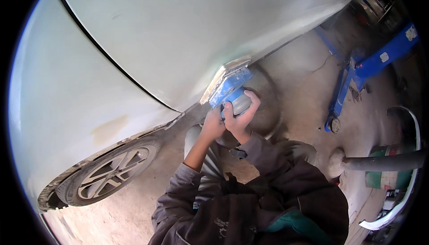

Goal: The person uses a blue pneumatic sander to smooth the surface of a white car bumper. They move the tool across the panel in controlled strokes, occasionally pausing to feel the surface with their hand.

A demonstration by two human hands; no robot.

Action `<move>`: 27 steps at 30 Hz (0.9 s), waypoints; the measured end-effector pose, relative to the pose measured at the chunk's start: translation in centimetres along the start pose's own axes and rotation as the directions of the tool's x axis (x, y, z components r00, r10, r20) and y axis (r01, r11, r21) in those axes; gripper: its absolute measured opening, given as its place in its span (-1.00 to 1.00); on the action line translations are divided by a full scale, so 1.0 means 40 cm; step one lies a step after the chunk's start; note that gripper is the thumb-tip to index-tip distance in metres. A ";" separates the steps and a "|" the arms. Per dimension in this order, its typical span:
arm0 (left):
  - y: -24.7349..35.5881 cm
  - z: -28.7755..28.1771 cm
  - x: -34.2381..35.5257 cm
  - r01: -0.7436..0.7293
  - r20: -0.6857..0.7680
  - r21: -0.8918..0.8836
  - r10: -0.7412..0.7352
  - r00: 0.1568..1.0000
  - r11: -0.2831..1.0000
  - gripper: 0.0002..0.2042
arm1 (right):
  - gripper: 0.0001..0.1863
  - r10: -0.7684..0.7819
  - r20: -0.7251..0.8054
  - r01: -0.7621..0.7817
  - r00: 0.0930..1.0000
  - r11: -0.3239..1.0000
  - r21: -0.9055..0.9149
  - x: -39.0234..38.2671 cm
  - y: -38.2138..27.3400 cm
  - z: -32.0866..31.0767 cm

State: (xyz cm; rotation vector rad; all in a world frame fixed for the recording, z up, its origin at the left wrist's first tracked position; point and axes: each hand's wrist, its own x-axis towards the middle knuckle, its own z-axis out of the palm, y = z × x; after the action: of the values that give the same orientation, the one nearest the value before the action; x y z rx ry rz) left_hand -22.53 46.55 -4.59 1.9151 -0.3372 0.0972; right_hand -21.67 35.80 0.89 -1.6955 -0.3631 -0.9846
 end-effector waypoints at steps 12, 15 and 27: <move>0.026 -0.001 0.011 -0.065 -0.063 -0.087 0.060 0.996 0.994 -0.74 | -0.38 0.048 -0.039 -0.048 0.998 0.999 -0.003 -0.003 0.001 0.017; 0.041 -0.008 0.007 -0.051 -0.029 -0.030 0.050 0.998 0.998 -0.73 | -0.36 0.013 -0.078 -0.014 0.997 1.000 -0.010 -0.001 0.000 0.019; -0.118 0.044 -0.020 0.112 -0.020 -0.317 -0.124 0.992 0.942 -0.61 | -0.30 -0.047 -0.094 0.043 0.994 0.998 -0.049 -0.009 -0.013 0.021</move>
State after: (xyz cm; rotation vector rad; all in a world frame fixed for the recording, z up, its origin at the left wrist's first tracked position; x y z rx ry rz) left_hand -22.15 46.61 -9.67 1.6090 -0.1968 0.0003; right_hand -21.89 36.86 0.89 -1.6816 -0.3185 -1.1107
